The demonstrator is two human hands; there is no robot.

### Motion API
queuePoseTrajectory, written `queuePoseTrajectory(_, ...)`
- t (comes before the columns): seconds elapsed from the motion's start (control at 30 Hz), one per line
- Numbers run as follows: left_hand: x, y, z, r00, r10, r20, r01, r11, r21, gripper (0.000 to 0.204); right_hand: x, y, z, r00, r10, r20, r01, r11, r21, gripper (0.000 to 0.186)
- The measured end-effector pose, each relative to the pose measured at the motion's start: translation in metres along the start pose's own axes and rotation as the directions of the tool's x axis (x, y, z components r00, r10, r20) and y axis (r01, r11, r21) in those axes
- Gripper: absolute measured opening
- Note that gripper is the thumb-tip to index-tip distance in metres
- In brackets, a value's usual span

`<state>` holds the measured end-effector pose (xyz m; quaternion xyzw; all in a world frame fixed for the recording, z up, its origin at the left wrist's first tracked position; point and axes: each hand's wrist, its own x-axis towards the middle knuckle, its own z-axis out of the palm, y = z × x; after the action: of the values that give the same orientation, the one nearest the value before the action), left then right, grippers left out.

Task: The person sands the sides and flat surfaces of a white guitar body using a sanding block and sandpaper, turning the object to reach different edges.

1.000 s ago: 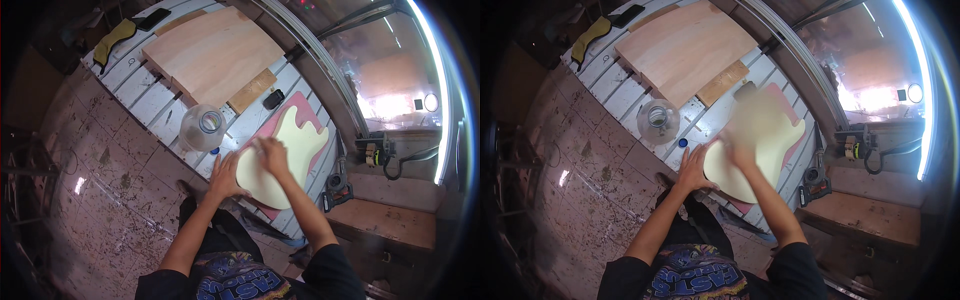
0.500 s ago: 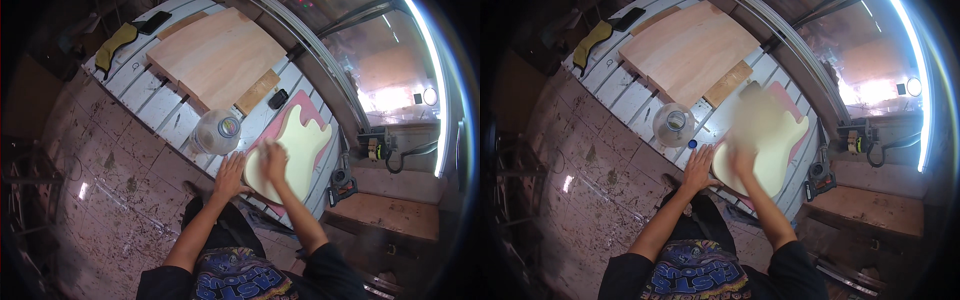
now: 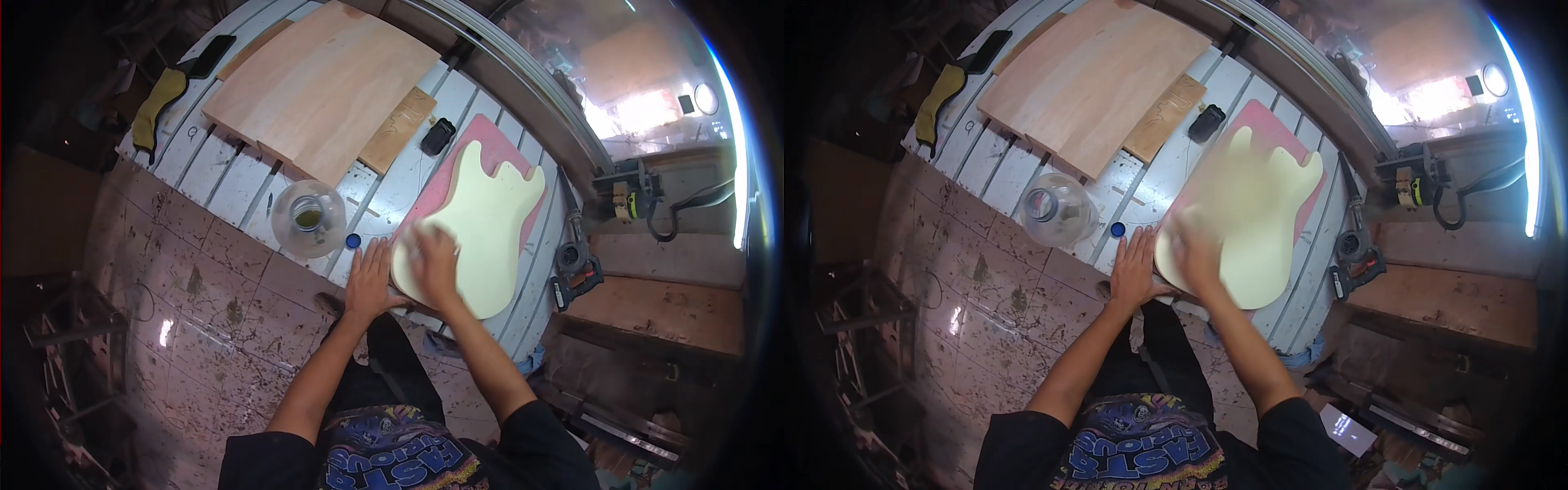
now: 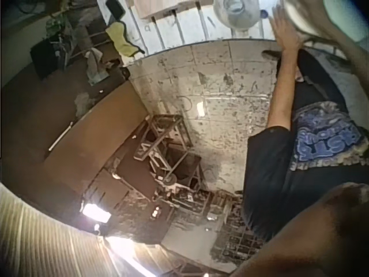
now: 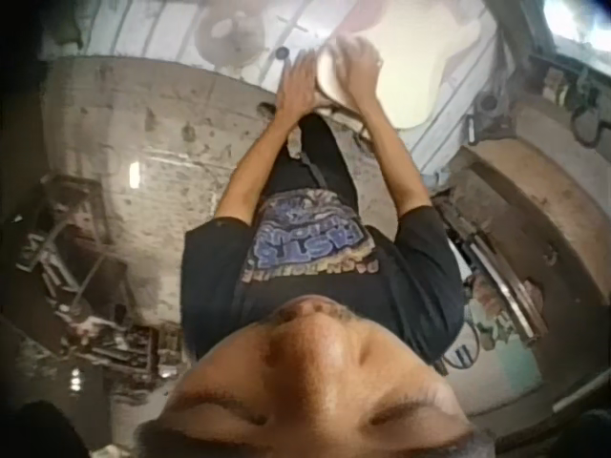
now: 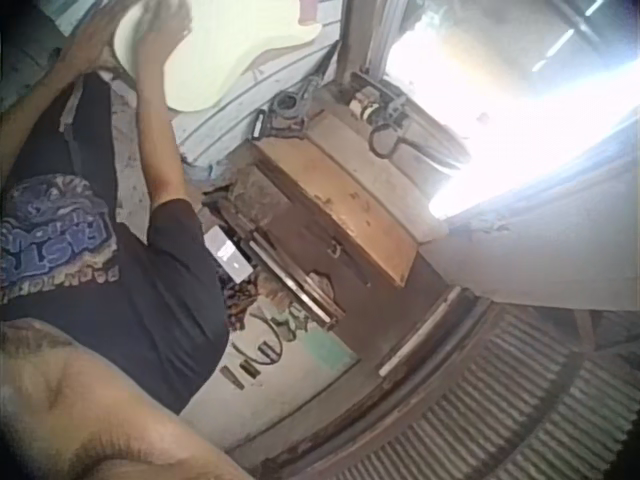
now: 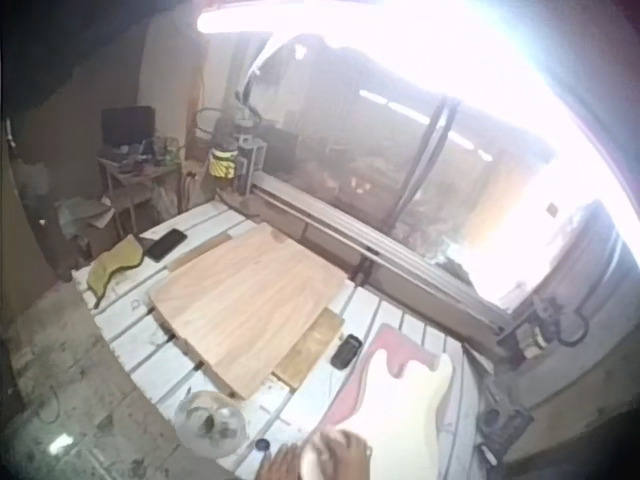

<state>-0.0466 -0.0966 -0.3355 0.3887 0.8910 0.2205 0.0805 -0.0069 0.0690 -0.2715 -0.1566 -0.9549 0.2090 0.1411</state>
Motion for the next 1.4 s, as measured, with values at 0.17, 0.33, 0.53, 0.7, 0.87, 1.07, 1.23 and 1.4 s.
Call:
queuePoseTrajectory(0.17, -0.001, 0.005, -0.005, 0.996, -0.064, 0.059, 0.073, 0.985, -0.156, 0.129, -0.018, 0.001, 0.01, 0.996, 0.087, 0.033, -0.089, 0.995, 0.053, 0.055)
queuePoseTrajectory(0.33, -0.001, -0.001, 0.004, 0.999, -0.045, 0.02, 0.047, 0.992, -0.114, 0.121, -0.031, -0.015, 0.005, 0.999, -0.036, 0.024, 0.035, 0.999, 0.039, 0.056)
queuePoseTrajectory(0.53, 0.0, 0.004, 0.002, 0.999, -0.031, -0.037, 0.028, 0.996, -0.084, 0.128, -0.006, -0.005, 0.012, 0.991, 0.111, -0.081, -0.115, 0.992, -0.053, 0.057)
queuePoseTrajectory(0.7, 0.004, 0.009, -0.005, 1.0, -0.03, 0.008, 0.031, 0.994, -0.107, 0.135, -0.056, 0.031, 0.005, 0.996, 0.054, -0.072, -0.056, 0.998, -0.031, 0.059)
queuePoseTrajectory(0.87, 0.002, 0.009, -0.002, 0.999, -0.026, -0.031, 0.023, 0.994, -0.109, 0.135, 0.004, 0.064, -0.033, 0.921, 0.266, -0.283, -0.273, 0.962, 0.017, 0.054)
queuePoseTrajectory(1.07, -0.001, 0.001, 0.009, 0.994, 0.01, -0.108, -0.012, 1.0, -0.018, 0.132, -0.077, 0.009, 0.002, 0.991, 0.064, -0.118, -0.057, 0.997, 0.061, 0.051)
queuePoseTrajectory(1.23, -0.005, 0.0, 0.013, 0.98, 0.097, -0.175, -0.11, 0.992, -0.064, 0.123, -0.026, 0.115, -0.062, 0.851, 0.455, -0.263, -0.495, 0.862, -0.112, 0.047)
queuePoseTrajectory(1.4, -0.008, -0.005, 0.017, 0.965, 0.113, -0.238, -0.141, 0.985, -0.102, 0.112, -0.098, -0.034, -0.034, 0.984, 0.162, -0.078, -0.162, 0.987, 0.002, 0.05)
